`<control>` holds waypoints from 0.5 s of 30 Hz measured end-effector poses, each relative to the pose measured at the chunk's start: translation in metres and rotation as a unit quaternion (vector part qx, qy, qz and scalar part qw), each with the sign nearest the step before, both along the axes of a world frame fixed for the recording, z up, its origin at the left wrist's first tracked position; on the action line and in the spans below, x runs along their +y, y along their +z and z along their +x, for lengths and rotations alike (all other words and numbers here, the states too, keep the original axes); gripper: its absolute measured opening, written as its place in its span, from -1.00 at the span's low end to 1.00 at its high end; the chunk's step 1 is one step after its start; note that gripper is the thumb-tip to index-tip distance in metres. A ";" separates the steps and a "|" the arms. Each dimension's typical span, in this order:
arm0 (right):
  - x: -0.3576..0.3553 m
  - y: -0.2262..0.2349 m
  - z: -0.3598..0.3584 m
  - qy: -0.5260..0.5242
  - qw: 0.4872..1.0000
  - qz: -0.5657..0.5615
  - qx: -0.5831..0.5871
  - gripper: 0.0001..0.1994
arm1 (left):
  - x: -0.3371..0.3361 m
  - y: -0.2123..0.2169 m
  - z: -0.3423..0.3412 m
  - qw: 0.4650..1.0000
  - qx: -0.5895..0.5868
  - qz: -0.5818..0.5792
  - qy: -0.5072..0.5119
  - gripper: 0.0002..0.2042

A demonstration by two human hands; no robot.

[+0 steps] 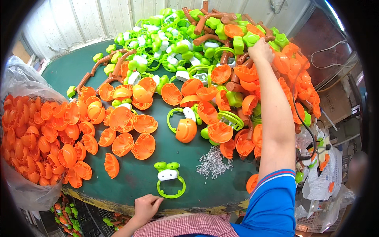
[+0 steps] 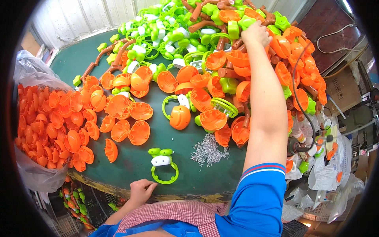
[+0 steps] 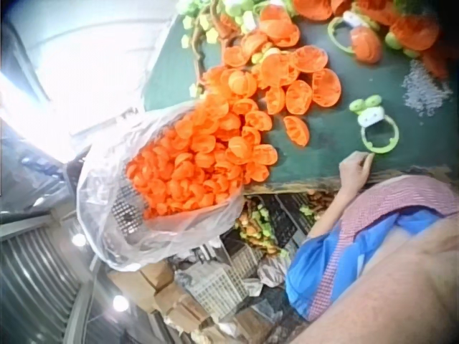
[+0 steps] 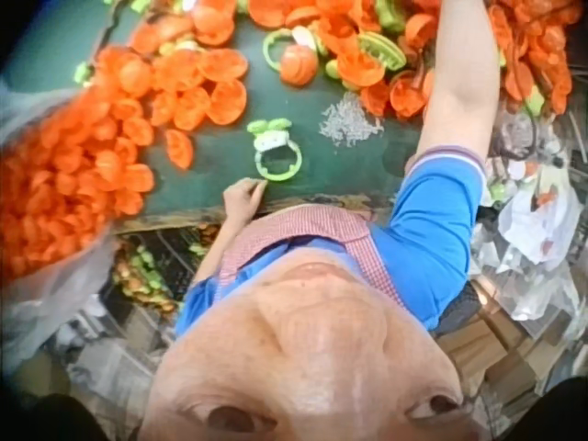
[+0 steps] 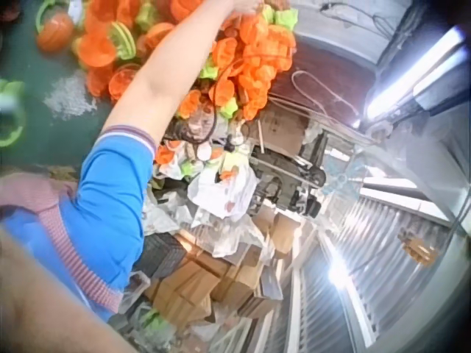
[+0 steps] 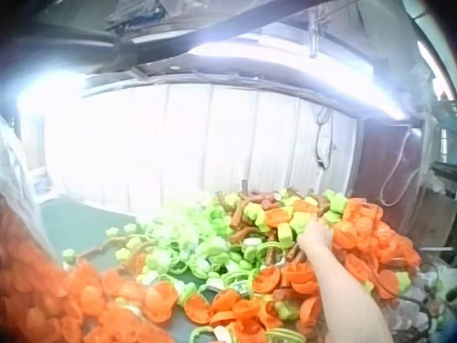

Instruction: The person assembles small plastic toys by joining orange and green halves, inserting white components, and securing them with a power drill. They repeatedly pick up parts from a table, align them, and fasten them together, then place the completed units aside.

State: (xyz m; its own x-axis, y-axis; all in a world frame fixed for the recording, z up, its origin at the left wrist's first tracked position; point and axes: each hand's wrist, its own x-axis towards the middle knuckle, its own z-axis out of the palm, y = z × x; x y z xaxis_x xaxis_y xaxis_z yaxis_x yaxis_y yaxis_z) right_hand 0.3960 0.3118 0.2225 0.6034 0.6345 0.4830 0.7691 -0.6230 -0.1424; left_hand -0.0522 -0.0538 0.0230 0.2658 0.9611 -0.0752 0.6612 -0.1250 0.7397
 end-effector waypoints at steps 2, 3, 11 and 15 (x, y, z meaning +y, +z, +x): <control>0.003 0.001 0.006 0.020 0.998 -0.061 0.012 -0.57 | 0.001 0.000 0.000 0.996 -0.023 0.073 -0.041 -0.88; 0.004 0.001 0.010 0.029 0.995 -0.092 0.017 -0.57 | 0.005 0.003 0.000 0.993 -0.028 0.098 -0.061 -0.89; -0.024 0.035 0.013 0.330 0.823 0.462 -0.010 -0.48 | 0.036 0.029 0.031 0.925 0.058 0.258 -0.274 -0.60; -0.079 0.043 -0.090 0.451 0.751 0.462 0.139 -0.57 | 0.022 -0.004 0.059 0.922 0.144 0.255 -0.252 -0.58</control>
